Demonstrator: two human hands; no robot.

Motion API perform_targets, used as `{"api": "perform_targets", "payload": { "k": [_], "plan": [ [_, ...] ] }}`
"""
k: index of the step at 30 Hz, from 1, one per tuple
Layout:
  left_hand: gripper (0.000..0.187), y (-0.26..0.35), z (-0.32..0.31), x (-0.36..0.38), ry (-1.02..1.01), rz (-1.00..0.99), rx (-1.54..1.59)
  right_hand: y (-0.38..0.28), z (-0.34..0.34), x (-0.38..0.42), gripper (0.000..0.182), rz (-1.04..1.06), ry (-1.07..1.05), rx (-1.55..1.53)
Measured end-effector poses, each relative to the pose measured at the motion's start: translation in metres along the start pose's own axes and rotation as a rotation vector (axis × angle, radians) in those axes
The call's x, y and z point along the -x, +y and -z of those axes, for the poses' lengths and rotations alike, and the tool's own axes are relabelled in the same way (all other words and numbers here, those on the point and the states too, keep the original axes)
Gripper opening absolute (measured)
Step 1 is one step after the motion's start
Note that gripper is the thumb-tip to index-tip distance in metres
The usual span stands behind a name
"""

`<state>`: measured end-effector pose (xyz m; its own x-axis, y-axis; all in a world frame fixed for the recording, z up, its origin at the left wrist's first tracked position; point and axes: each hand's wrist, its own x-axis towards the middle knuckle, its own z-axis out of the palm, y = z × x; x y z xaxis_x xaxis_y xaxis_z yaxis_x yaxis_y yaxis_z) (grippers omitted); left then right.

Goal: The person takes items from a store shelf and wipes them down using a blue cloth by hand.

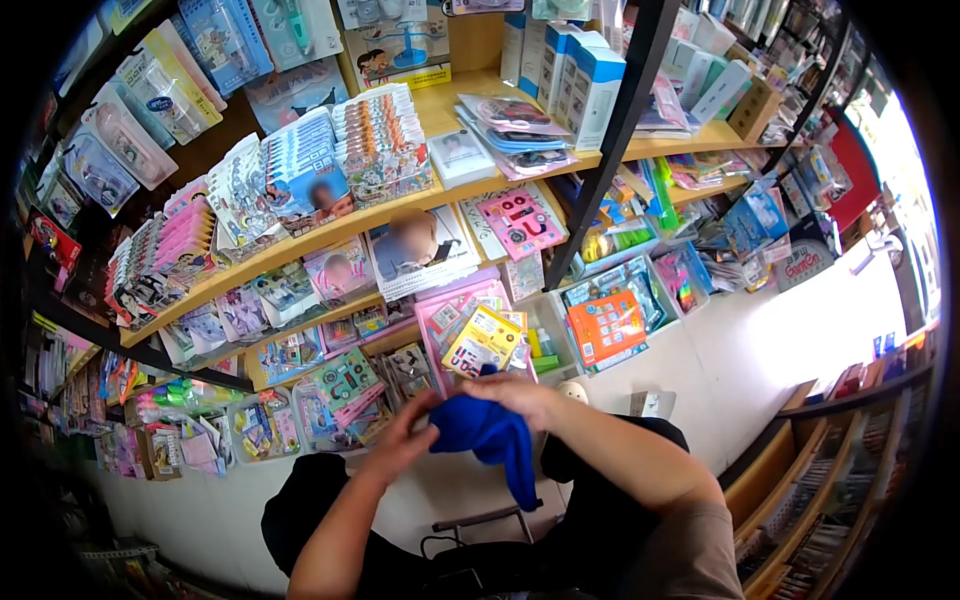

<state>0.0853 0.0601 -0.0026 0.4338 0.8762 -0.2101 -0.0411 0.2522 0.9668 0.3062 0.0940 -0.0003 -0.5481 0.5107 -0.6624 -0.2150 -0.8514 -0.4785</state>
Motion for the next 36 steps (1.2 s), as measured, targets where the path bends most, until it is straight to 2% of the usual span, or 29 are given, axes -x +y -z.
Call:
{"api": "perform_targets", "payload": {
  "k": [1, 3, 4, 6, 8, 11, 14, 17, 18, 21, 22, 25, 26, 29, 32, 35, 36],
  "plan": [
    [0.044, -0.006, -0.008, 0.004, -0.085, -0.061, -0.096, 0.006, -0.011, 0.000, 0.042, 0.007, 0.046, 0.042],
    [0.044, -0.039, -0.015, 0.010, -0.141, 0.116, -0.090, 0.024, -0.018, -0.013, 0.037, 0.078, 0.048, 0.141],
    [0.044, -0.050, -0.015, 0.012, -0.166, 0.204, -0.087, 0.032, -0.007, -0.025, 0.035, 0.168, 0.113, 0.399],
    [0.040, -0.054, -0.015, 0.014, -0.085, 0.295, -0.205, 0.048, 0.026, -0.060, 0.031, 0.341, 0.238, 0.917],
    [0.036, -0.056, -0.014, 0.014, -0.045, 0.312, -0.308, 0.047, 0.046, -0.071, 0.029, 0.290, 0.667, 0.898],
    [0.029, -0.056, -0.006, 0.013, -0.050, 0.256, -0.396, 0.034, 0.071, -0.092, 0.033, 0.178, 0.930, 0.654],
    [0.026, -0.046, -0.002, 0.013, -0.094, 0.266, -0.360, 0.047, 0.116, -0.140, 0.049, 0.331, 0.955, 0.680],
    [0.023, -0.037, -0.003, 0.012, -0.204, 0.324, -0.240, 0.031, 0.074, -0.146, 0.070, 0.152, 1.356, 0.759],
    [0.023, -0.033, -0.004, 0.012, -0.236, 0.350, -0.184, 0.030, 0.080, -0.149, 0.098, 0.077, 1.209, 0.626],
    [0.023, -0.024, -0.001, 0.009, -0.230, 0.353, -0.176, 0.040, 0.097, -0.167, 0.098, 0.065, 1.212, 0.554],
    [0.023, -0.023, 0.000, 0.009, -0.210, 0.342, -0.199, 0.043, 0.107, -0.179, 0.078, 0.097, 1.214, 0.571],
    [0.027, -0.034, 0.004, 0.003, -0.057, 0.300, -0.133, 0.050, 0.116, -0.173, 0.040, 0.253, 0.941, 0.154],
    [0.029, -0.036, 0.003, 0.003, 0.003, 0.313, -0.046, 0.047, 0.117, -0.167, 0.018, 0.235, 0.875, 0.030],
    [0.032, -0.026, 0.000, -0.006, 0.149, 0.334, 0.157, 0.034, 0.105, -0.127, 0.018, 0.375, 0.520, -0.233],
    [0.030, -0.022, -0.005, -0.022, 0.243, 0.305, 0.254, 0.025, 0.107, -0.094, 0.014, 0.370, 0.580, -0.201],
    [0.027, -0.022, -0.018, -0.040, 0.303, 0.076, 0.536, 0.009, 0.098, -0.046, 0.010, 0.353, 0.615, -0.114],
    [0.043, -0.030, -0.016, -0.047, 0.279, 0.040, 0.471, 0.004, 0.090, -0.028, 0.009, 0.346, 0.615, -0.086]
  ]
}}
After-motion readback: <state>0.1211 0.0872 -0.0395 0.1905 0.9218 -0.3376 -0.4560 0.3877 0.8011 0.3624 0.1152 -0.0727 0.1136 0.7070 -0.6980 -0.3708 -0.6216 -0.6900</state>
